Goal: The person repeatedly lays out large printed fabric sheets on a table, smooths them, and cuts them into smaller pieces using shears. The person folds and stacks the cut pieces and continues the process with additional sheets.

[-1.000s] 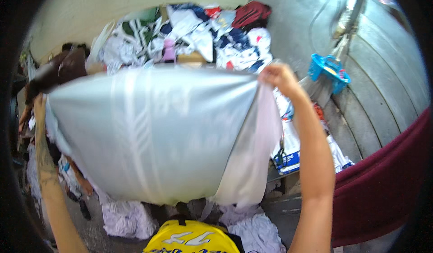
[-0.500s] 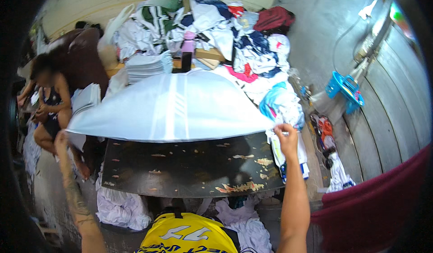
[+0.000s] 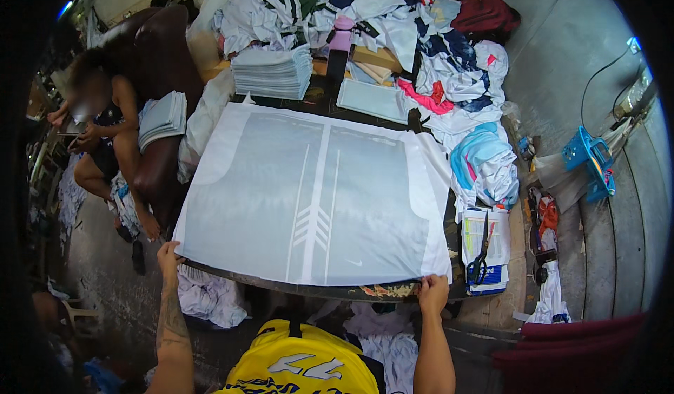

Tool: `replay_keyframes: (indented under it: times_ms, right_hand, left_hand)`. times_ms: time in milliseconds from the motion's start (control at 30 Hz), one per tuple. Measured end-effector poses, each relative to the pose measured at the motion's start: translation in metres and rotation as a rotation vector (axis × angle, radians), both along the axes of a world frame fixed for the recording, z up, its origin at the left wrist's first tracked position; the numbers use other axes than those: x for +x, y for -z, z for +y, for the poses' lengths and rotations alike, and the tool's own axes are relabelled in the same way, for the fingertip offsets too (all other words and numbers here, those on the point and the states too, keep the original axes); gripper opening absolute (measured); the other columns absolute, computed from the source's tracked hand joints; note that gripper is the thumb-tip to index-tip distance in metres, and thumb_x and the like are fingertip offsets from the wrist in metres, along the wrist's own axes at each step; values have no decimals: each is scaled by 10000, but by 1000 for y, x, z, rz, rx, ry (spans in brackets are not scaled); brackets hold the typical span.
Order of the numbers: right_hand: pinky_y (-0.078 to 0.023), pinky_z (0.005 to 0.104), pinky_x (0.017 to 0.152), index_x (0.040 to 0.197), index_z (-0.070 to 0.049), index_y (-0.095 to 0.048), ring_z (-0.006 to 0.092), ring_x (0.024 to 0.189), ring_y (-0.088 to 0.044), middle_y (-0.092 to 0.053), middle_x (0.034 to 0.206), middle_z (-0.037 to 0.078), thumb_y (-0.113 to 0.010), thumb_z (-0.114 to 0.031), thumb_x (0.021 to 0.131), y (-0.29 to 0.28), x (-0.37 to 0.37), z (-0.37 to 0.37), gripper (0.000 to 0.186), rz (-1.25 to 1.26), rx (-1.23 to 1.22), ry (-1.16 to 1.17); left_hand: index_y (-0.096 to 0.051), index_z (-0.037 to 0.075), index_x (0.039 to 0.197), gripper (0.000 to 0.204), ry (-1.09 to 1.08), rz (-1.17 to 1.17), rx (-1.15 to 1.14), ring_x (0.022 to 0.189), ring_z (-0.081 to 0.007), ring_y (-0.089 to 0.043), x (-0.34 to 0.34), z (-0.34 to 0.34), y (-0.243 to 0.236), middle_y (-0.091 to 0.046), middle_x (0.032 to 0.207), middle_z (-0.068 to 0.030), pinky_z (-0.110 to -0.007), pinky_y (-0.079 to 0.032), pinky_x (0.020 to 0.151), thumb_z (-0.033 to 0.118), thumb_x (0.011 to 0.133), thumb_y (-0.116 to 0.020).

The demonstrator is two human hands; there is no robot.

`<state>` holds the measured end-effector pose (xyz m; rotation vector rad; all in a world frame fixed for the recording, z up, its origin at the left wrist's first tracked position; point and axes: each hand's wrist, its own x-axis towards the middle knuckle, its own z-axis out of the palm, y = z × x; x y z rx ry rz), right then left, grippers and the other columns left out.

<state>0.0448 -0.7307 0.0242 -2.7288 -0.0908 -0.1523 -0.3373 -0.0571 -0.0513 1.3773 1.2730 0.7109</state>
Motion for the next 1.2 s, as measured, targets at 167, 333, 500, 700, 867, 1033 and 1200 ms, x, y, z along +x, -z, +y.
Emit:
replay_keyframes:
  times_ms: [167,333,500,700,867,1033,1200]
  right_hand:
    - [-508,466,749,1065,-46,-736,327,814,-630,-609,906,138,-765,-93,818,-13,-40,-12,253,37,-8,24]
    - [-499,458,731,1062,-26,-709,308,779,-597,-563,863,120,-773,-78,835,-26,-18,56,241,15,101,-38]
    - [-539,441,887,1124,-35,-715,342,1013,-657,-684,1081,163,-821,-151,880,-26,43,182,290,-14,104,-304]
    - [-532,484,969,1259,-77,-683,379,1152,-626,-664,1207,161,-836,-169,874,-23,124,295,425,85,-38,-408]
    - [-526,492,968,1260,-102,-674,383,1133,-614,-647,1182,162,-847,-185,847,-6,168,324,456,243,-121,-283]
    - [-537,502,920,1194,-114,-670,377,1080,-622,-637,1121,152,-825,-217,874,-2,176,322,370,271,-98,-255]
    - [-545,488,908,1166,-116,-701,345,1077,-660,-669,1112,134,-821,-216,877,-13,137,309,328,154,-72,-264]
  left_hand:
    - [-752,18,1060,204,317,590,334,656,-201,-675,-23,-27,-52,-700,800,-107,-365,-568,617,200,976,-714]
    - [-711,71,1261,390,272,472,772,910,-351,-690,65,7,-54,-699,1061,-156,-452,-552,827,199,903,-798]
    - [-571,95,1484,692,526,419,931,1358,-386,-519,237,70,-27,-567,1431,-162,-559,-408,1106,278,872,-837]
    - [-604,92,1227,513,889,325,974,1223,-354,-545,401,50,-30,-590,1239,-137,-536,-431,1039,339,833,-822]
    - [-629,93,1248,381,1188,269,933,1201,-316,-548,414,-16,-35,-575,1227,-111,-493,-410,1069,225,907,-735]
    - [-588,70,1450,544,943,264,861,1322,-335,-527,360,0,-52,-577,1379,-146,-504,-385,1129,216,940,-706]
    - [-418,35,1639,745,588,471,1020,1538,-417,-378,314,81,-35,-446,1628,-238,-585,-246,1279,298,989,-668]
